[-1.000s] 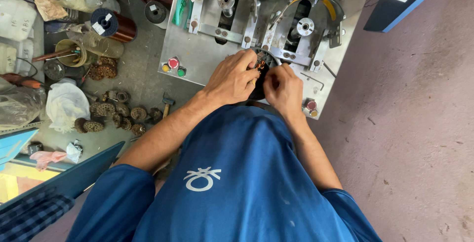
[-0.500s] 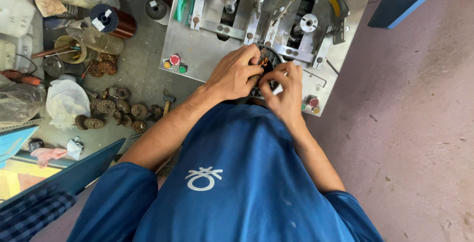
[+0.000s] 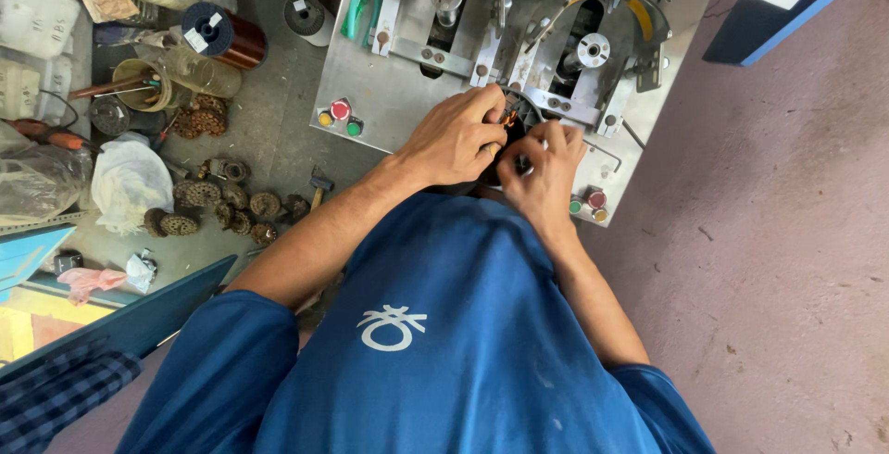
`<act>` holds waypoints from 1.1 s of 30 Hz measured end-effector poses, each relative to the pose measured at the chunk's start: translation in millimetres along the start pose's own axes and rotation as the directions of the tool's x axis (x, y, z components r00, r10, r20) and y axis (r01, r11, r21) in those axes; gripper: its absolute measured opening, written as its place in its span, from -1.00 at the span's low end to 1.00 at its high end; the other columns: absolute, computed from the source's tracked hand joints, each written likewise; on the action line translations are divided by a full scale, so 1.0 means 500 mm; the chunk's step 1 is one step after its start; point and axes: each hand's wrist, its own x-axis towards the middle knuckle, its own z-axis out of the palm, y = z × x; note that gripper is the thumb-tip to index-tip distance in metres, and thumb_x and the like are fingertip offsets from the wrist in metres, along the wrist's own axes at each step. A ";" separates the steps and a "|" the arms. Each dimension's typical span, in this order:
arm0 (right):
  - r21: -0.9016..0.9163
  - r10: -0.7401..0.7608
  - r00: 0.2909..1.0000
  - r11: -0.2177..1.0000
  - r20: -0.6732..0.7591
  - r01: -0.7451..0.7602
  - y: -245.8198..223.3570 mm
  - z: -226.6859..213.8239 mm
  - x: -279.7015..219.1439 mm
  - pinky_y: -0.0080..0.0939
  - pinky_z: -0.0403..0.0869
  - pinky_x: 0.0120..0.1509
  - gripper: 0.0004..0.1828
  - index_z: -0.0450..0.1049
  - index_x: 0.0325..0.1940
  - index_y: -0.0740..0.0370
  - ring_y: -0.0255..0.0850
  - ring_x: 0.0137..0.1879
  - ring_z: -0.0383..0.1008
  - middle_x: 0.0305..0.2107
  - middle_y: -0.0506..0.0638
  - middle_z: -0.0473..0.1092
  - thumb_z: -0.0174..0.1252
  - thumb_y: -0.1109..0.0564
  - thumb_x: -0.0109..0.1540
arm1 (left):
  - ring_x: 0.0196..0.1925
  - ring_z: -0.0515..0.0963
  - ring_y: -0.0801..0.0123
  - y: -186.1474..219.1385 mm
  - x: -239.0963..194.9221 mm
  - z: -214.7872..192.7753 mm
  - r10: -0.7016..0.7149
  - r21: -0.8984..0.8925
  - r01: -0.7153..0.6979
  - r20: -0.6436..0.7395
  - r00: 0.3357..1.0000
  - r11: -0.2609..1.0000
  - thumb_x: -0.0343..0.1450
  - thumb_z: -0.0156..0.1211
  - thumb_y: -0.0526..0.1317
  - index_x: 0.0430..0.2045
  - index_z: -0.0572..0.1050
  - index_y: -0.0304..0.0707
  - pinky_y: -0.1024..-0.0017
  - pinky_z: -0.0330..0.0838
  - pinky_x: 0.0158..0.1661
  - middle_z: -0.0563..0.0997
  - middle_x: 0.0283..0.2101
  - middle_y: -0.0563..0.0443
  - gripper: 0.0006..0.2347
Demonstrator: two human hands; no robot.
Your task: The person prepares a motor stator by inserting insulation strips into the slots by hand and using shears to trim wires.
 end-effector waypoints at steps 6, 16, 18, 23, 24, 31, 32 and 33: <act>0.095 0.131 0.988 0.988 -0.084 -0.123 0.006 0.001 -0.011 -0.03 0.28 0.17 -0.93 0.58 -0.34 0.20 0.01 0.02 0.22 -0.24 0.01 0.30 0.33 0.24 0.11 | -0.13 0.48 0.13 0.001 -0.001 0.008 -0.002 -0.004 0.002 0.018 1.000 1.000 0.23 0.27 -0.35 -0.57 0.56 -0.35 0.21 0.40 -0.15 0.36 -0.21 -0.07 -0.96; 0.098 0.078 0.996 0.992 -0.040 -0.074 0.012 -0.008 -0.002 -0.04 0.29 0.14 -0.92 0.55 -0.40 0.24 0.01 -0.01 0.21 -0.26 0.04 0.30 0.29 0.26 0.04 | -0.18 0.47 0.14 0.000 0.001 0.008 0.010 0.001 -0.010 0.003 1.000 1.000 0.24 0.28 -0.35 -0.56 0.57 -0.31 0.21 0.40 -0.17 0.36 -0.23 -0.05 -0.97; 0.102 0.056 0.998 0.993 0.017 -0.057 0.011 -0.006 0.006 -0.04 0.30 0.13 -0.91 0.54 -0.43 0.24 0.01 -0.02 0.21 -0.28 0.04 0.30 0.26 0.27 -0.01 | -0.17 0.47 0.14 -0.004 0.006 0.004 0.028 -0.010 -0.028 -0.016 0.999 1.000 0.23 0.28 -0.34 -0.60 0.55 -0.31 0.21 0.40 -0.17 0.35 -0.24 -0.04 -0.96; 0.134 0.075 0.997 0.988 -0.008 -0.074 0.012 -0.007 -0.007 -0.05 0.30 0.12 -0.92 0.57 -0.40 0.20 -0.01 -0.02 0.22 -0.29 0.01 0.32 0.30 0.26 0.03 | -0.18 0.47 0.13 -0.002 0.001 0.012 0.019 -0.018 -0.019 0.005 1.000 1.000 0.22 0.27 -0.35 -0.61 0.53 -0.33 0.21 0.38 -0.20 0.36 -0.22 -0.07 -0.95; 0.131 0.130 0.991 0.984 -0.042 -0.124 0.013 -0.006 -0.007 -0.06 0.29 0.10 -0.93 0.58 -0.37 0.20 -0.02 -0.02 0.22 -0.28 0.00 0.32 0.31 0.27 0.08 | -0.18 0.47 0.14 -0.002 0.001 0.012 0.016 -0.012 -0.016 0.002 1.000 1.000 0.23 0.27 -0.35 -0.61 0.53 -0.32 0.21 0.37 -0.20 0.36 -0.23 -0.06 -0.95; 0.096 0.008 1.000 0.995 0.021 -0.010 0.017 -0.012 0.002 -0.07 0.31 0.13 -0.90 0.55 -0.43 0.19 -0.01 -0.02 0.22 -0.28 0.00 0.33 0.29 0.27 -0.01 | -0.19 0.46 0.12 -0.001 0.007 0.008 0.012 -0.011 -0.012 0.025 1.000 1.000 0.20 0.26 -0.35 -0.66 0.49 -0.35 0.20 0.36 -0.21 0.35 -0.24 -0.07 -0.93; 0.079 0.057 0.998 0.995 0.000 -0.057 0.017 -0.014 -0.002 -0.07 0.31 0.13 -0.91 0.56 -0.41 0.19 -0.01 -0.01 0.21 -0.28 -0.01 0.33 0.30 0.27 0.03 | -0.20 0.46 0.13 0.001 0.005 0.009 0.006 -0.015 -0.006 0.023 1.000 1.000 0.21 0.27 -0.35 -0.65 0.50 -0.35 0.19 0.36 -0.22 0.35 -0.24 -0.07 -0.93; 0.064 0.106 0.994 0.992 -0.021 -0.104 0.015 -0.016 -0.006 -0.07 0.30 0.13 -0.92 0.56 -0.38 0.20 -0.01 -0.01 0.21 -0.28 -0.01 0.34 0.31 0.26 0.07 | -0.21 0.45 0.13 0.003 0.002 0.010 0.000 -0.018 0.001 0.020 1.000 1.000 0.22 0.27 -0.35 -0.64 0.51 -0.34 0.18 0.35 -0.22 0.35 -0.24 -0.07 -0.93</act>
